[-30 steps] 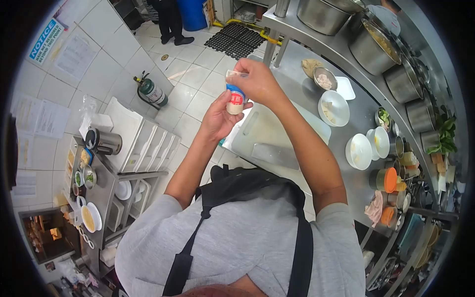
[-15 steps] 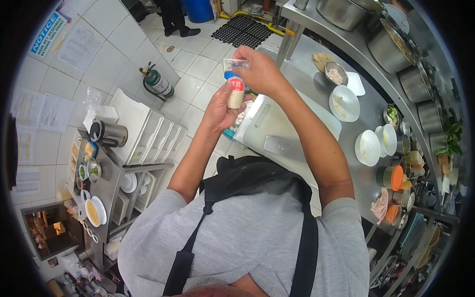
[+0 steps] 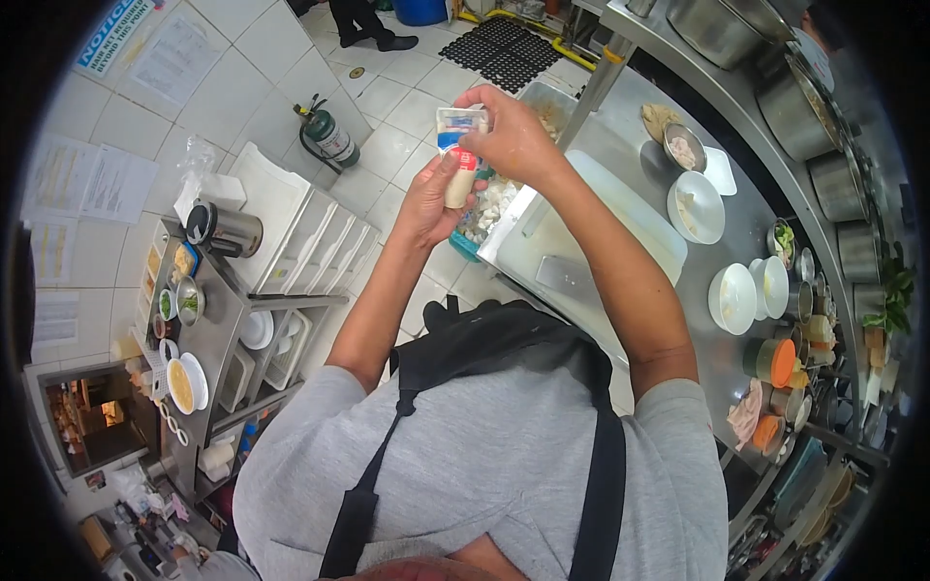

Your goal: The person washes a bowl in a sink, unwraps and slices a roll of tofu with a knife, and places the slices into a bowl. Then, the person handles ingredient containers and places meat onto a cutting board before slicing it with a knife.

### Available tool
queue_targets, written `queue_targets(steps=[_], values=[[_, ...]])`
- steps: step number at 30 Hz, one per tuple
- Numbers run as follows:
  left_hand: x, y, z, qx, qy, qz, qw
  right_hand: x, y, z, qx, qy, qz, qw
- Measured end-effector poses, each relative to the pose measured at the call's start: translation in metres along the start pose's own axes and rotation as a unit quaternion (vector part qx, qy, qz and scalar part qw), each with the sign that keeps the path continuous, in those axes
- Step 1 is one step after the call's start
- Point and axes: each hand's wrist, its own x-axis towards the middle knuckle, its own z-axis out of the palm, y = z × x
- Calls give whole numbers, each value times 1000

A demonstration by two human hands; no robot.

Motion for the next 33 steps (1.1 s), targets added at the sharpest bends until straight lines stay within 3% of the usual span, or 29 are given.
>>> queue_targets(steps=[5, 12, 14, 15, 16, 18, 21, 22, 24, 25, 27, 28, 30, 32, 33], values=[[-4, 8, -4, -9, -8, 13, 1000, -3, -4, 18, 77, 110, -80, 988], [-2, 2, -16, 9, 8, -2, 1000, 11, 20, 12, 119, 180, -109, 970], [6, -11, -37, -16, 16, -18, 1000, 13, 36, -1, -56, 196, -24, 979], [7, -16, -47, -39, 28, -28, 998, 18, 78, 3, -189, 240, -52, 951], [5, -19, -51, -67, 54, -53, 995, -1, 93, 0, -189, 246, -39, 950], [3, -25, -71, -99, 46, -71, 991, -40, 112, -13, -301, 141, -9, 943], [-5, -28, -95, -128, 50, -97, 986, -132, 133, -43, -363, -138, 190, 902], [-7, -27, -99, -127, 50, -99, 986, -165, 127, -48, -380, -188, 253, 870], [-8, -28, -103, -125, 96, -101, 982, -234, 156, -48, -411, -219, 283, 838], [-3, -31, -115, -156, 79, -108, 979, -254, 173, -41, -412, -209, 300, 834], [5, -34, -128, -214, -8, -110, 971, -310, 205, -39, -422, -94, 196, 880], [10, -35, -131, -227, 40, -110, 967, -322, 214, -39, -380, -35, 164, 910], [15, -30, -135, -215, -14, -134, 967, -332, 206, -44, -400, -12, 172, 900], [22, -31, -126, -226, 38, -147, 962, -347, 212, -51, -368, 18, 212, 905], [28, -35, -111, -221, 26, -161, 961, -352, 216, -50, -349, 33, 170, 921]])
